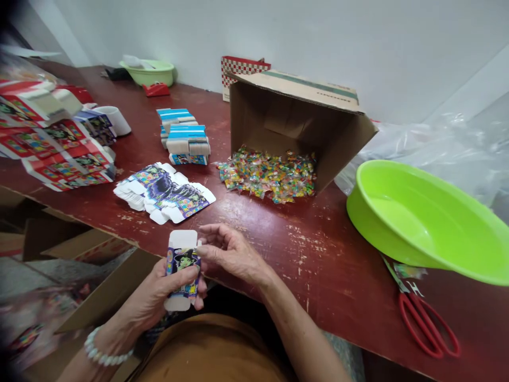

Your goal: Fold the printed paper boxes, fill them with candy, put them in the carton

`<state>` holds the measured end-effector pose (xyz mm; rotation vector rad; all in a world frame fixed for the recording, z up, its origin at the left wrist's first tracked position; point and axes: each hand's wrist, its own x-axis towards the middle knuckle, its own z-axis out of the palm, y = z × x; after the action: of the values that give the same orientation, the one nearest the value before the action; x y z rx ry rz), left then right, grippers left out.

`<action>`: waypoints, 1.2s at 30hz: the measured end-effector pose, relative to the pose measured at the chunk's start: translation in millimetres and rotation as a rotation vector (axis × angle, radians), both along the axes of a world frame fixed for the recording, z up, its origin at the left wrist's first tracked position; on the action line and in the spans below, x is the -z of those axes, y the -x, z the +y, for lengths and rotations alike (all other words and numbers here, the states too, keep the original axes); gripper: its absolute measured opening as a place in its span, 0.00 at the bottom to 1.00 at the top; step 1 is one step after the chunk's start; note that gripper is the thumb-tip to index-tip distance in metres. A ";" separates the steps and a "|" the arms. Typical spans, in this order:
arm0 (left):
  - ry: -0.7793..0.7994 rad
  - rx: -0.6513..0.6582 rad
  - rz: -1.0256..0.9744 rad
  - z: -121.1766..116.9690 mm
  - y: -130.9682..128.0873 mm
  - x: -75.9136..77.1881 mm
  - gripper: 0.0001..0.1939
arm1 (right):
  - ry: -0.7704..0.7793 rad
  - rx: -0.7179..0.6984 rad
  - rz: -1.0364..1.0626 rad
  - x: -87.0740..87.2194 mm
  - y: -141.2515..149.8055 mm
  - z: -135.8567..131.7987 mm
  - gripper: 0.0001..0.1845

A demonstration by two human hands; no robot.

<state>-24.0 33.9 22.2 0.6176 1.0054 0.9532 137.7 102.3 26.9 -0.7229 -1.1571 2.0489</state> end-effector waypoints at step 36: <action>0.015 -0.180 -0.039 3.2 -6.3 -3.7 0.26 | -0.331 0.219 -0.255 13.0 9.8 0.6 0.12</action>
<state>-17.7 37.0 25.9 0.4997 1.0446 1.1108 127.9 102.9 13.9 -0.9147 -1.4473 1.5673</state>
